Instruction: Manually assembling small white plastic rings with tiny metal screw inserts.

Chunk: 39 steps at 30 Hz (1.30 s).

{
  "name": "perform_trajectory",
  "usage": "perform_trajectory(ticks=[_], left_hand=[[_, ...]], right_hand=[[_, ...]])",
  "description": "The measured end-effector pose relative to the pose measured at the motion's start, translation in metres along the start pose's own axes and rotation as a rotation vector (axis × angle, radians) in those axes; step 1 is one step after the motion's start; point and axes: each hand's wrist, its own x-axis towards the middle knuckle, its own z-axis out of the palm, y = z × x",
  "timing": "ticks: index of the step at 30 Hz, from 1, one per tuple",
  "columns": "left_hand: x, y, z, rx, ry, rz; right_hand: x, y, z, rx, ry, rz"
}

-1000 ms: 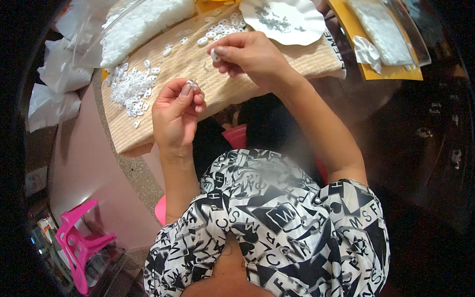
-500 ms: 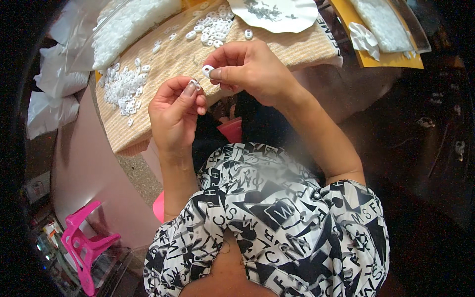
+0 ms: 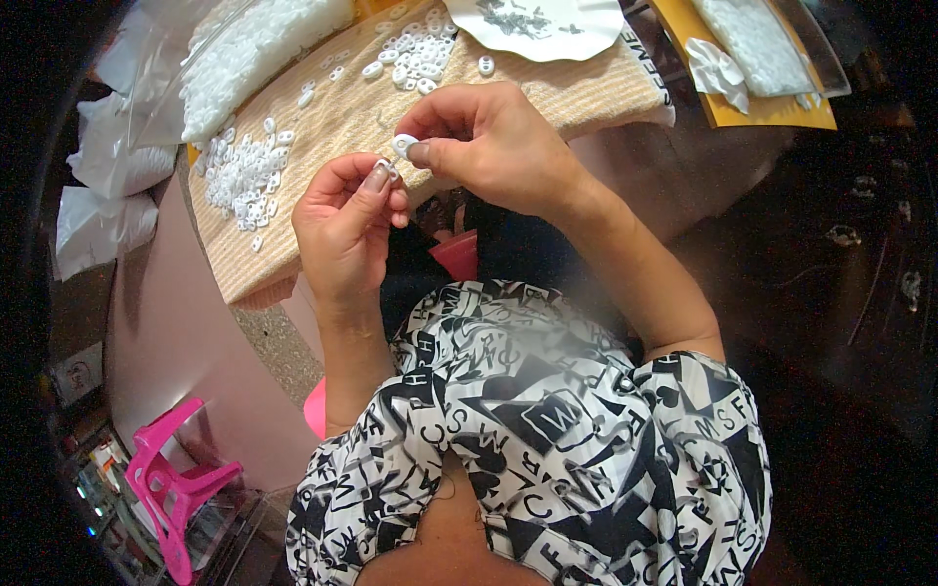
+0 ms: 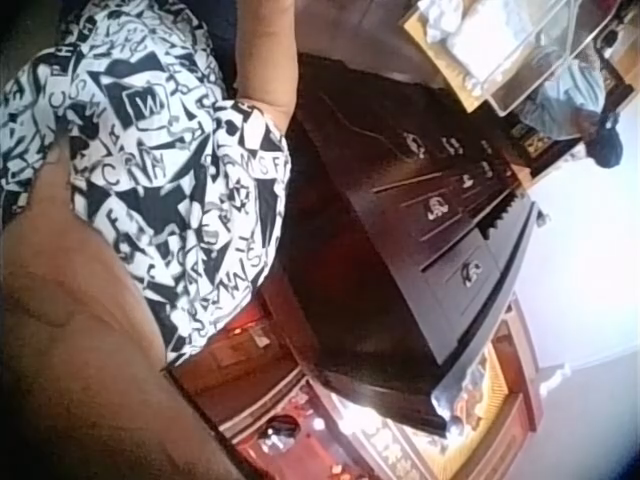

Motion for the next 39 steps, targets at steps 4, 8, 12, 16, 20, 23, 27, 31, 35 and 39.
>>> perform_trajectory(ticks=[4,8,12,16,20,23,27,31,35,39], left_hand=[[-0.001,0.000,0.001,0.040,0.002,0.030],[-0.003,0.000,0.002,0.070,0.000,0.048],[-0.006,0.001,0.005,0.122,-0.003,0.066],[-0.007,0.003,0.007,0.104,-0.015,0.071],[-0.006,0.002,0.008,0.035,-0.034,0.126],[-0.005,-0.001,0.005,0.023,-0.056,0.153],[-0.002,-0.008,0.004,0.006,-0.086,0.213],[-0.002,-0.012,0.004,-0.006,-0.140,0.247],[0.001,-0.019,0.000,-0.012,-0.219,0.328],[0.001,-0.022,0.001,0.047,-0.247,0.421]], right_hand=[[-0.001,0.003,0.001,0.001,0.002,-0.034],[-0.003,0.001,0.004,-0.047,0.021,-0.104],[-0.006,0.000,0.010,-0.019,0.000,-0.100],[-0.007,-0.001,0.010,-0.015,0.034,-0.097],[-0.007,-0.001,0.009,-0.064,0.059,-0.155],[-0.009,-0.004,0.011,-0.018,0.065,-0.087],[-0.008,-0.003,0.013,0.042,0.064,-0.096],[-0.008,-0.004,0.007,0.136,0.031,-0.068],[-0.009,-0.006,0.008,0.179,-0.004,-0.073],[-0.011,-0.002,0.010,0.188,0.008,-0.103]])
